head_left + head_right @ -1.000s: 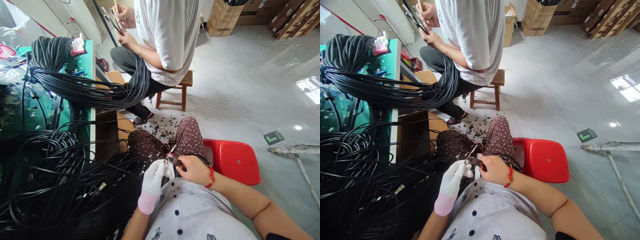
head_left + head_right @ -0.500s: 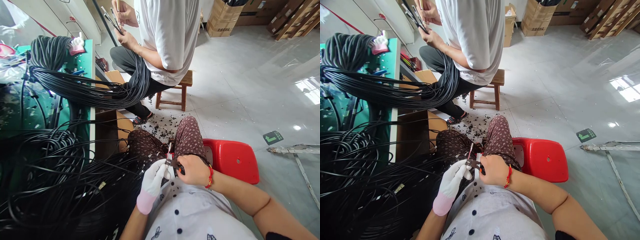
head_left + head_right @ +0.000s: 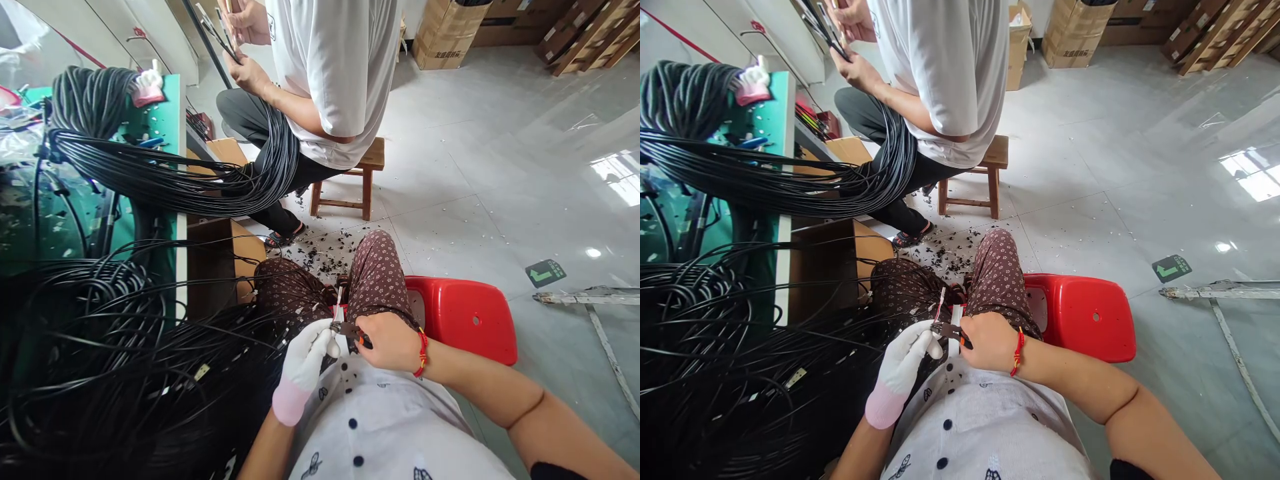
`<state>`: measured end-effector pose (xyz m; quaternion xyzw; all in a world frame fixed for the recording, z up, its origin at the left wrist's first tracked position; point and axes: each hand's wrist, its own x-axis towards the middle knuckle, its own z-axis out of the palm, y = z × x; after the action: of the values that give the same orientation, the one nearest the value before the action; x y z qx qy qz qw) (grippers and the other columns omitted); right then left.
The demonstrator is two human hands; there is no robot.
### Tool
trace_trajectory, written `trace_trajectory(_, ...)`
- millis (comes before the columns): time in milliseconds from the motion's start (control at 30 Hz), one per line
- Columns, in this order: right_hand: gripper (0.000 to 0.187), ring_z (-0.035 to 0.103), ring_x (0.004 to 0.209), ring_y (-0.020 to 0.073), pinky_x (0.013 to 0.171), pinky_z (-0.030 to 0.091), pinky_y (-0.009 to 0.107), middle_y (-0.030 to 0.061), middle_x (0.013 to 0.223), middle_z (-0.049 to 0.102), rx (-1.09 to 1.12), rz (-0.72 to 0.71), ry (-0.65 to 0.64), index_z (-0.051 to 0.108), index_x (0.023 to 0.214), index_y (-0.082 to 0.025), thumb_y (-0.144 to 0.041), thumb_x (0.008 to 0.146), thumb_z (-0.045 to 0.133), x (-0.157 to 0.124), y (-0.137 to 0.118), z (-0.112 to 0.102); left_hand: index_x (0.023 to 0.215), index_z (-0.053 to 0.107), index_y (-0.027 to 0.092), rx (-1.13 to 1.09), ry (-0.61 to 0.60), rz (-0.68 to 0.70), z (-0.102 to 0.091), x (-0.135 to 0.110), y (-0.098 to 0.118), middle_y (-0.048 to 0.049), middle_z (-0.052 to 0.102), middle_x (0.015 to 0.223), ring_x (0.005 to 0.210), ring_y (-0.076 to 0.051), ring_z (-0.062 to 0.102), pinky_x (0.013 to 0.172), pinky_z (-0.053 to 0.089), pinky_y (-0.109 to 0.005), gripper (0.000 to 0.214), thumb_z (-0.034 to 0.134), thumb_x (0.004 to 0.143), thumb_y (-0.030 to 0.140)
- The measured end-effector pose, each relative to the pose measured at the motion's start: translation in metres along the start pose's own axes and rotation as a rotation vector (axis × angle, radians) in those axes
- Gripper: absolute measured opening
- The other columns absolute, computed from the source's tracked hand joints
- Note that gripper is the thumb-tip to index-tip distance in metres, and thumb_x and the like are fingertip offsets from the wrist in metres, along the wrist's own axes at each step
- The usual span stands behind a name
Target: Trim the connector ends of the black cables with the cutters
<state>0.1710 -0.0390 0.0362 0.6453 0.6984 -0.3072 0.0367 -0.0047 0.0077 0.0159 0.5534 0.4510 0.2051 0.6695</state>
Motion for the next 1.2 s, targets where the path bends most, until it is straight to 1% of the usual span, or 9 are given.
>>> trace_trajectory(233, 0.012, 0.06, 0.064, 0.016, 0.055, 0.031, 0.025, 0.0054, 0.073, 0.066, 0.1, -0.049, 0.037, 0.057, 0.079, -0.015, -0.023, 0.082, 0.048, 0.004, 0.006, 0.008, 0.092, 0.063, 0.013, -0.066, -0.01, -0.034, 0.001, 0.001, 0.005, 0.0015, 0.058, 0.057, 0.057, -0.014, 0.053, 0.065, 0.044, -0.028, 0.023, 0.048, 0.087, 0.03)
trace_trajectory(400, 0.01, 0.055, 0.061, 0.0131, 0.056, 0.033, 0.024, 0.0022, 0.068, 0.061, 0.219, -0.054, 0.152, 0.053, 0.074, -0.016, -0.021, 0.082, 0.049, 0.007, 0.009, 0.006, 0.093, 0.062, 0.014, -0.223, 0.024, -0.06, 0.004, 0.002, 0.002, 0.0031, 0.057, 0.053, 0.057, -0.014, 0.055, 0.076, 0.045, -0.033, 0.025, 0.051, 0.086, 0.035)
trace_trajectory(467, 0.009, 0.054, 0.062, 0.0135, 0.058, 0.034, 0.024, 0.0022, 0.069, 0.06, 0.229, -0.059, 0.189, 0.052, 0.075, -0.016, -0.023, 0.08, 0.05, 0.007, 0.009, 0.005, 0.093, 0.061, 0.014, -0.255, 0.009, -0.067, 0.004, 0.002, 0.001, 0.0032, 0.057, 0.053, 0.056, -0.014, 0.055, 0.077, 0.045, -0.033, 0.025, 0.051, 0.086, 0.035)
trace_trajectory(600, 0.011, 0.056, 0.069, 0.0158, 0.063, 0.037, 0.025, 0.0036, 0.075, 0.061, 0.199, -0.086, 0.18, 0.053, 0.08, -0.017, -0.027, 0.076, 0.053, 0.007, 0.006, 0.005, 0.085, 0.06, 0.015, -0.287, -0.054, -0.088, 0.004, 0.001, 0.007, 0.0027, 0.056, 0.053, 0.056, -0.013, 0.054, 0.072, 0.044, -0.031, 0.022, 0.048, 0.088, 0.033)
trace_trajectory(700, 0.012, 0.057, 0.071, 0.0171, 0.063, 0.038, 0.026, 0.0041, 0.077, 0.062, 0.154, -0.075, 0.15, 0.053, 0.08, -0.017, -0.028, 0.076, 0.051, 0.007, 0.004, 0.006, 0.077, 0.058, 0.015, -0.243, -0.062, -0.08, 0.004, 0.001, 0.012, 0.003, 0.053, 0.052, 0.054, -0.012, 0.05, 0.07, 0.043, -0.03, 0.025, 0.047, 0.089, 0.033)
trace_trajectory(867, 0.015, 0.058, 0.073, 0.0181, 0.064, 0.039, 0.027, 0.0046, 0.079, 0.063, 0.095, -0.055, 0.101, 0.055, 0.082, -0.017, -0.03, 0.076, 0.05, 0.007, 0.004, 0.003, 0.07, 0.056, 0.016, -0.089, -0.012, -0.063, 0.004, 0.001, 0.014, 0.0032, 0.052, 0.052, 0.053, -0.011, 0.049, 0.062, 0.042, -0.026, 0.026, 0.047, 0.088, 0.033)
trace_trajectory(933, 0.017, 0.059, 0.074, 0.0182, 0.065, 0.039, 0.027, 0.005, 0.08, 0.063, 0.083, -0.053, 0.092, 0.055, 0.083, -0.017, -0.031, 0.077, 0.05, 0.007, 0.004, 0.002, 0.067, 0.056, 0.016, -0.038, 0.031, -0.071, 0.005, 0.002, 0.014, 0.0029, 0.053, 0.052, 0.052, -0.011, 0.049, 0.058, 0.042, -0.024, 0.025, 0.048, 0.086, 0.031)
trace_trajectory(1067, 0.018, 0.059, 0.073, 0.0183, 0.064, 0.039, 0.027, 0.0052, 0.08, 0.064, 0.065, -0.046, 0.102, 0.055, 0.085, -0.017, -0.032, 0.077, 0.049, 0.005, 0.003, 0.004, 0.077, 0.062, 0.015, 0.006, 0.136, -0.095, 0.006, 0.003, 0.014, 0.0033, 0.056, 0.052, 0.049, -0.011, 0.051, 0.051, 0.043, -0.022, 0.016, 0.052, 0.08, 0.027)
trace_trajectory(1200, 0.019, 0.059, 0.073, 0.0181, 0.063, 0.039, 0.027, 0.0056, 0.08, 0.064, 0.045, -0.035, 0.103, 0.055, 0.085, -0.016, -0.033, 0.078, 0.049, 0.005, 0.002, 0.006, 0.082, 0.065, 0.015, 0.014, 0.225, -0.108, 0.007, 0.003, 0.011, 0.0025, 0.059, 0.055, 0.05, -0.012, 0.055, 0.051, 0.047, -0.023, 0.016, 0.058, 0.074, 0.027)
